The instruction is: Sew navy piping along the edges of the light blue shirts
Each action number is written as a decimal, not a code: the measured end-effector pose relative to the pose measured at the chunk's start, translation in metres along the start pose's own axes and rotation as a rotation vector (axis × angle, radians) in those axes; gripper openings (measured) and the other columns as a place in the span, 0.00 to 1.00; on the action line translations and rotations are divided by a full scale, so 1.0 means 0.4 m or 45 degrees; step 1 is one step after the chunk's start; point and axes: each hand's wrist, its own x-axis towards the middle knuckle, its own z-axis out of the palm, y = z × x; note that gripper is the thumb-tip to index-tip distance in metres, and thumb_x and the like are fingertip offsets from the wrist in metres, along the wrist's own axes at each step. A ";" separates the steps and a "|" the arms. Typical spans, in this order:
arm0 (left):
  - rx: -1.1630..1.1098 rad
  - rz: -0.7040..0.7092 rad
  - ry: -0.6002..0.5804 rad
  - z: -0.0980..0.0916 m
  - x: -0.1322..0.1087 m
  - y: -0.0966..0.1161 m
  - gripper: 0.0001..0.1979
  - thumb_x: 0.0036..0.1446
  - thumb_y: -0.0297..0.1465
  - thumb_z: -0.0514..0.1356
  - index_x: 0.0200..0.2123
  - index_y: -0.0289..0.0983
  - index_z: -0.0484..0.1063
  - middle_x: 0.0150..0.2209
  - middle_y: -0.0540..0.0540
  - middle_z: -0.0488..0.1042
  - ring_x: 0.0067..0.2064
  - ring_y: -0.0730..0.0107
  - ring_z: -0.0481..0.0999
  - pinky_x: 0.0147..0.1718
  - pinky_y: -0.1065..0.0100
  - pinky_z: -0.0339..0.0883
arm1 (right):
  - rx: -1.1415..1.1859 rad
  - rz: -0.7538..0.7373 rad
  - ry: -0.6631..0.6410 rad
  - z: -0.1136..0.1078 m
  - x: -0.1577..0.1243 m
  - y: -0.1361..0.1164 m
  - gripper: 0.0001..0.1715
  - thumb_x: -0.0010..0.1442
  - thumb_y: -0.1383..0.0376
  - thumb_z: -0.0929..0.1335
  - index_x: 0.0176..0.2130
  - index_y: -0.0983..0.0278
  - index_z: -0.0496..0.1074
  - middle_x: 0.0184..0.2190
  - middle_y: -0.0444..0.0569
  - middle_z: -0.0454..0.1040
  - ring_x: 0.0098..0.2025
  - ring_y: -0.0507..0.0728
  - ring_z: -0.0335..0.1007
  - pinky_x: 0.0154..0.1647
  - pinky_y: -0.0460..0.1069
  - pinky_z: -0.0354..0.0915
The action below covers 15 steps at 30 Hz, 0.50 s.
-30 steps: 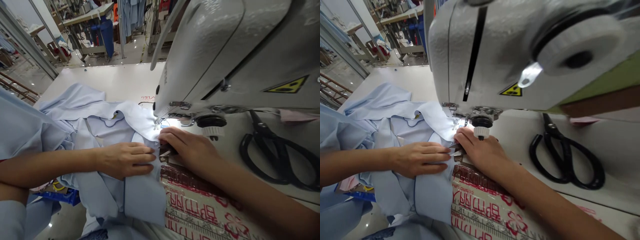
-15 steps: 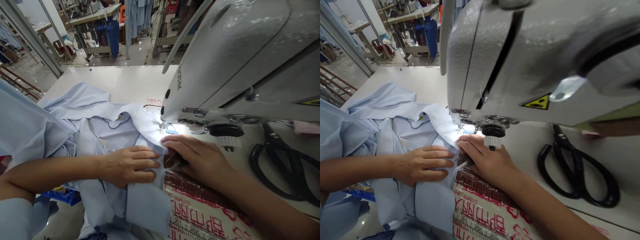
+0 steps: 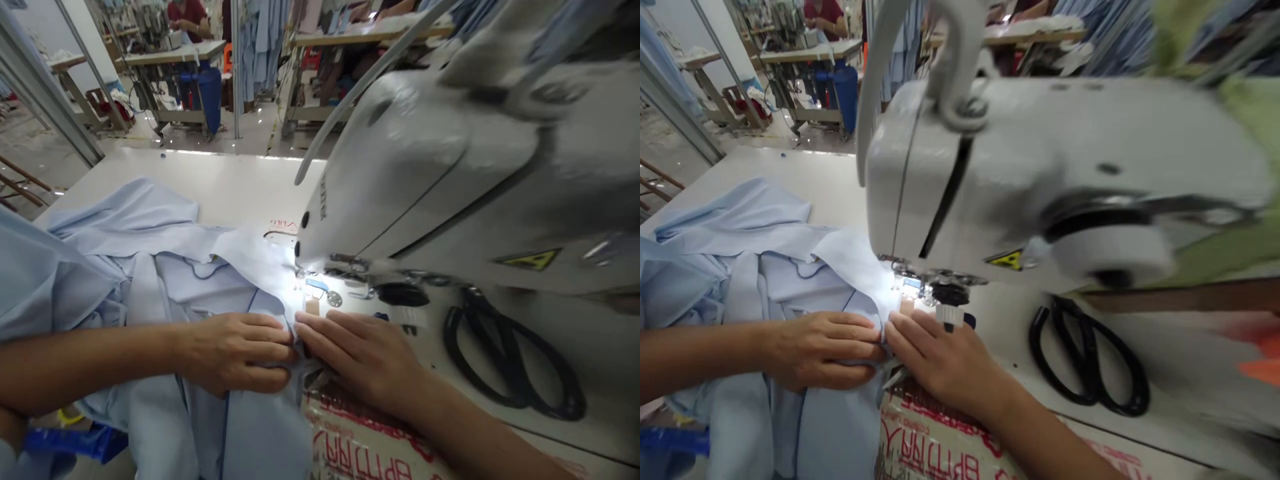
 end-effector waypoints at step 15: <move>-0.102 -0.125 -0.016 -0.021 0.019 -0.011 0.15 0.59 0.24 0.47 0.45 0.28 0.69 0.47 0.37 0.73 0.54 0.62 0.68 0.55 0.61 0.64 | 0.262 0.358 0.030 0.013 0.018 0.030 0.22 0.52 0.74 0.57 0.44 0.60 0.66 0.39 0.46 0.76 0.38 0.54 0.73 0.37 0.51 0.67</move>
